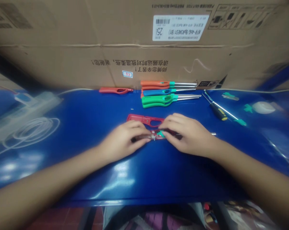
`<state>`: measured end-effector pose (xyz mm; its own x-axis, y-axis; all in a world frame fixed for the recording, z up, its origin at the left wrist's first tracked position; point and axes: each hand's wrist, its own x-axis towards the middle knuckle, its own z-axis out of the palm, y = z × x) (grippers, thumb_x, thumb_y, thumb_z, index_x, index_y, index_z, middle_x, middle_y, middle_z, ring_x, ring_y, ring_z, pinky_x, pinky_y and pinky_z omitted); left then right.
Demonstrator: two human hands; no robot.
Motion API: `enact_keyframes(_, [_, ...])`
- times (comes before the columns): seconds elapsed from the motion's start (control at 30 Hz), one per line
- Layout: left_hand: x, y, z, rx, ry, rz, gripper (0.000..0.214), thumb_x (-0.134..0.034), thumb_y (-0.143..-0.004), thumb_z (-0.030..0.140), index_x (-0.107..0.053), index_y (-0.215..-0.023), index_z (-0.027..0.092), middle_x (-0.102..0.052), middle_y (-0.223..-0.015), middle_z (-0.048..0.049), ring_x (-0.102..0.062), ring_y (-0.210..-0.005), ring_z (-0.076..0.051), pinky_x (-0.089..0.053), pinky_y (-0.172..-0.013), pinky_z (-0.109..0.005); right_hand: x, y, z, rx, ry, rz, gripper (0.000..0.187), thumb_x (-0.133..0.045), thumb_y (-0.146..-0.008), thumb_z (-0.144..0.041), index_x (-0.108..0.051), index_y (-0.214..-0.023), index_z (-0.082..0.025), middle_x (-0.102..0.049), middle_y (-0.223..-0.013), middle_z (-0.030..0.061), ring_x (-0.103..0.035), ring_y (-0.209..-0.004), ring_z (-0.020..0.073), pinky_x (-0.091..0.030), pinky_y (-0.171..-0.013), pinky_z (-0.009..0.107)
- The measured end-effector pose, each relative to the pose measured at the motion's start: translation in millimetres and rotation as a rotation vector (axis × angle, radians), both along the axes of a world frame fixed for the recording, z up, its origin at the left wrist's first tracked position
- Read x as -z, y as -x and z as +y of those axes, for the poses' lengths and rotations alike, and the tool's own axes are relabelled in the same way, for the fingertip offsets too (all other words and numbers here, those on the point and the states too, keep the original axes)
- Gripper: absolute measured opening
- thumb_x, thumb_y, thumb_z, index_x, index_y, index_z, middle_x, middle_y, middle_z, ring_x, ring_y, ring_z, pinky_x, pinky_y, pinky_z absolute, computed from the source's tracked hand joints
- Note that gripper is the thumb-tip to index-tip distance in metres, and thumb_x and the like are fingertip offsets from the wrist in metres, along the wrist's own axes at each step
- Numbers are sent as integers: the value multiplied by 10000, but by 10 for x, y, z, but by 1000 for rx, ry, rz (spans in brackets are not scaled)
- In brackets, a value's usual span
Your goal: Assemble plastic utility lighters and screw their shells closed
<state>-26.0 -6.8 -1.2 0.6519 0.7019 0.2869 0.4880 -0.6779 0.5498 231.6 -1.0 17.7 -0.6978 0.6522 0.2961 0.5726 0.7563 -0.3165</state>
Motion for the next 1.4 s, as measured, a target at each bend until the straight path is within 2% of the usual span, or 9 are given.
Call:
enact_keyframes(0.13, [13, 4, -2, -1, 11, -14, 212, -624, -963, 242, -730, -1142, 199, -680, -1024, -52, -653, -934, -153, -523, -865, -275, -3, -1, 3, -97, -11, -49, 238, -535, -969, -223, -679, -1155, -185, -669, -1105, 100, -588, -990, 229, -476, -859, 391])
enact_keyframes(0.37, [-13, 30, -21, -40, -18, -14, 156, -650, -932, 226, -738, -1049, 172, -684, -944, -38, -650, -842, -135, -520, -767, -240, 33, -17, 4, -197, -71, -81, 311, -519, -992, -227, -666, -1256, -153, -645, -1332, 146, -576, -1226, 261, -426, -1050, 471])
enact_keyframes(0.53, [-59, 33, -25, -43, -36, 4, 152, -638, -942, 208, -749, -1040, 173, -705, -932, -32, -655, -830, -126, -510, -754, -232, 35, -28, 5, -255, -60, -105, 354, -506, -996, -227, -631, -1321, -162, -599, -1428, 144, -572, -1284, 253, -404, -1100, 500])
enact_keyframes(0.77, [-82, 1, 13, -157, 200, -36, 85, -718, -880, 229, -778, -923, 188, -723, -825, -6, -610, -673, -96, -473, -639, -212, 19, -47, -31, -257, -1, -196, 426, -521, -1002, -298, -578, -1401, -161, -550, -1482, 146, -501, -1376, 273, -377, -1146, 512])
enact_keyframes(0.97, [-80, 14, 44, -201, 391, -70, 98, -741, -842, 244, -772, -893, 165, -747, -800, -14, -585, -610, -89, -451, -580, -202, 7, -47, -23, -255, -12, -219, 437, -515, -1004, -296, -567, -1415, -157, -567, -1468, 131, -506, -1373, 267, -379, -1150, 504])
enact_keyframes(1.27, [-47, 24, 64, -197, 429, -100, 157, -717, -833, 269, -770, -915, 146, -746, -798, -39, -582, -608, -107, -449, -570, -216, 29, -51, -18, -261, -17, -211, 432, -525, -998, -291, -576, -1402, -143, -588, -1448, 121, -519, -1356, 267, -394, -1141, 502])
enact_keyframes(1.4, [-56, 31, 77, -194, 462, -96, 181, -717, -826, 277, -777, -928, 140, -743, -819, -54, -612, -651, -130, -476, -607, -239, 36, -38, 2, -279, -28, -191, 418, -525, -986, -216, -576, -1394, -139, -625, -1401, 132, -551, -1323, 258, -426, -1113, 482])
